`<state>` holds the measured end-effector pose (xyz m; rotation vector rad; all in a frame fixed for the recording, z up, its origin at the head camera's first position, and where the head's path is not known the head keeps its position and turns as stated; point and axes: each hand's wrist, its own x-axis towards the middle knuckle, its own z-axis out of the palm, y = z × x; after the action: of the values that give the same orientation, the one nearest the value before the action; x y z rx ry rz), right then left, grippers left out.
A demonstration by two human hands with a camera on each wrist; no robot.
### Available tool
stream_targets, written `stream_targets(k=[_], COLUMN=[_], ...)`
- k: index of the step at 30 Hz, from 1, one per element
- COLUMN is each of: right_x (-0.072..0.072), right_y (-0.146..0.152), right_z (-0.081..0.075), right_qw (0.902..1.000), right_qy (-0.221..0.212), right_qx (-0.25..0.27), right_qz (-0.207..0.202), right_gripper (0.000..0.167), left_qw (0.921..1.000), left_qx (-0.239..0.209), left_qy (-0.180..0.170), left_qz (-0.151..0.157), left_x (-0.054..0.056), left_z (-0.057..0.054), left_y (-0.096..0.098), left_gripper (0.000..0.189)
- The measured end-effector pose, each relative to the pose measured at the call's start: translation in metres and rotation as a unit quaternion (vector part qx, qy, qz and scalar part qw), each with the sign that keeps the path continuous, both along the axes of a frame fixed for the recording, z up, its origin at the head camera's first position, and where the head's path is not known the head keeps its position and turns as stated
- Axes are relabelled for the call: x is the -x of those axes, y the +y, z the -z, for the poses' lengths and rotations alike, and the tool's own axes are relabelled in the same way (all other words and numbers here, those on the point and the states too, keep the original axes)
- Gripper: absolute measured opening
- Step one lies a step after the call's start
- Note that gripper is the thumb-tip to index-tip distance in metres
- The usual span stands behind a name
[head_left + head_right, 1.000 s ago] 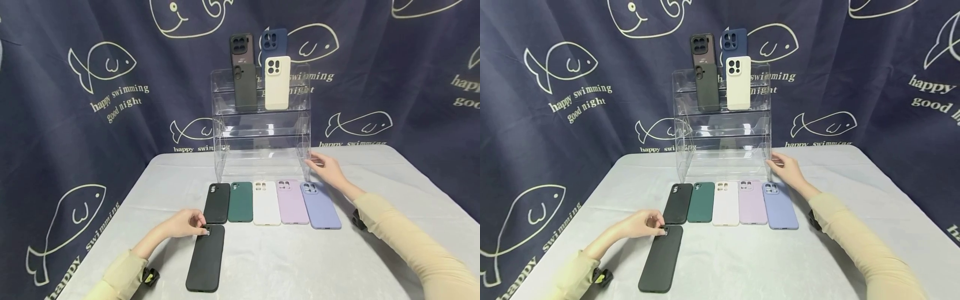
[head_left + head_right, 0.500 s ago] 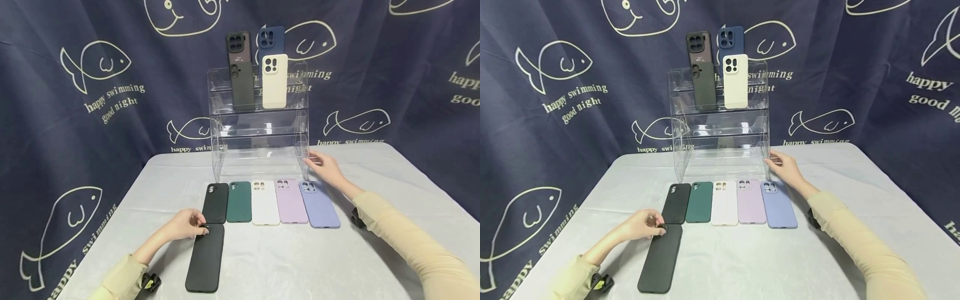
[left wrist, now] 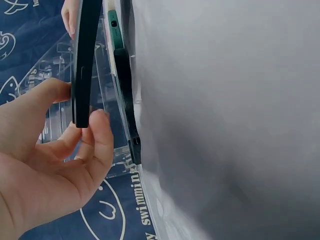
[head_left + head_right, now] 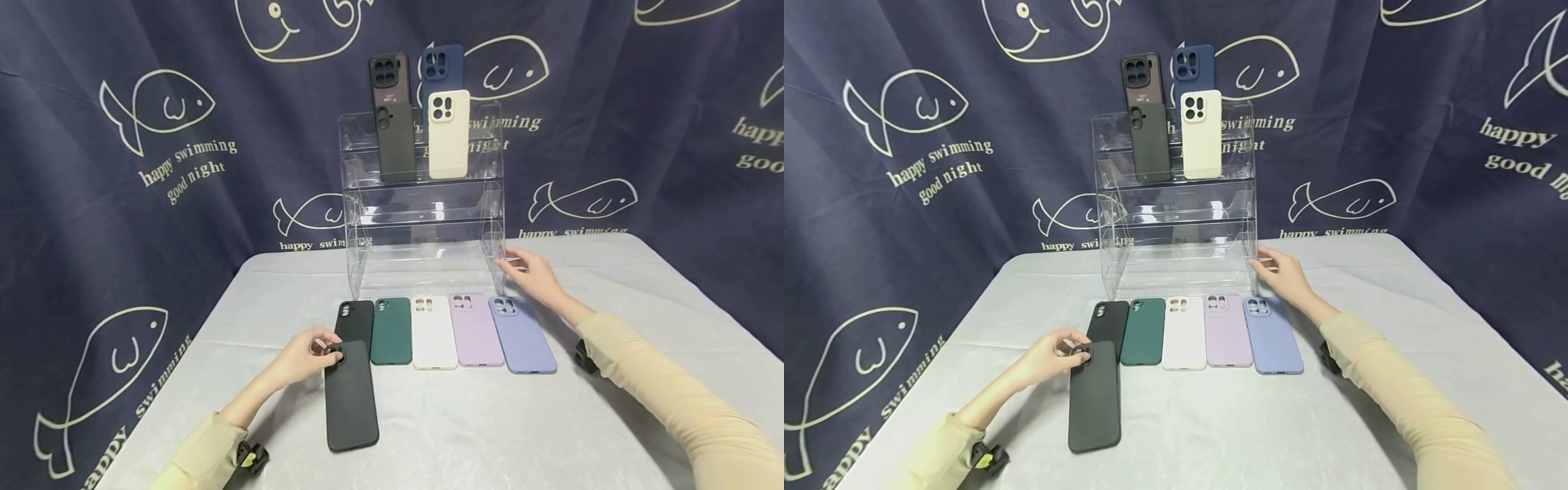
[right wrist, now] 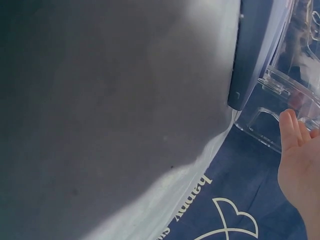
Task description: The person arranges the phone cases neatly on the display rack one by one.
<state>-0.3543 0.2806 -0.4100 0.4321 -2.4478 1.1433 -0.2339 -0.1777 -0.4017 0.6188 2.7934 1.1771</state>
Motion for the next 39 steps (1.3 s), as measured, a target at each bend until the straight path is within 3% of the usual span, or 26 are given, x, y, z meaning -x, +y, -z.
stream_targets(k=[8,15,25,39], right_x=[0.0,-0.002,-0.002,-0.002], right_y=[0.0,-0.002,-0.001,-0.002], right_z=[0.001,0.0,-0.001,-0.001], right_qw=[1.0,1.0,1.0,0.9999], right_qy=[-0.002,-0.003,0.002,-0.003], right_qx=[0.0,-0.002,-0.003,-0.008], right_qz=[0.001,0.003,0.004,0.007], right_gripper=[0.046,0.045,0.045,0.046], left_qw=[0.9929,0.9853,0.9847,0.9855], left_qx=[-0.093,-0.129,-0.138,-0.164], left_qy=[-0.074,-0.113,-0.105,-0.043], left_qz=[0.001,0.003,0.017,0.012], left_x=[0.006,0.01,0.016,0.022], left_z=[-0.006,-0.012,-0.019,-0.039], left_y=[0.01,0.016,0.023,0.04], left_gripper=[0.029,0.039,0.037,0.028])
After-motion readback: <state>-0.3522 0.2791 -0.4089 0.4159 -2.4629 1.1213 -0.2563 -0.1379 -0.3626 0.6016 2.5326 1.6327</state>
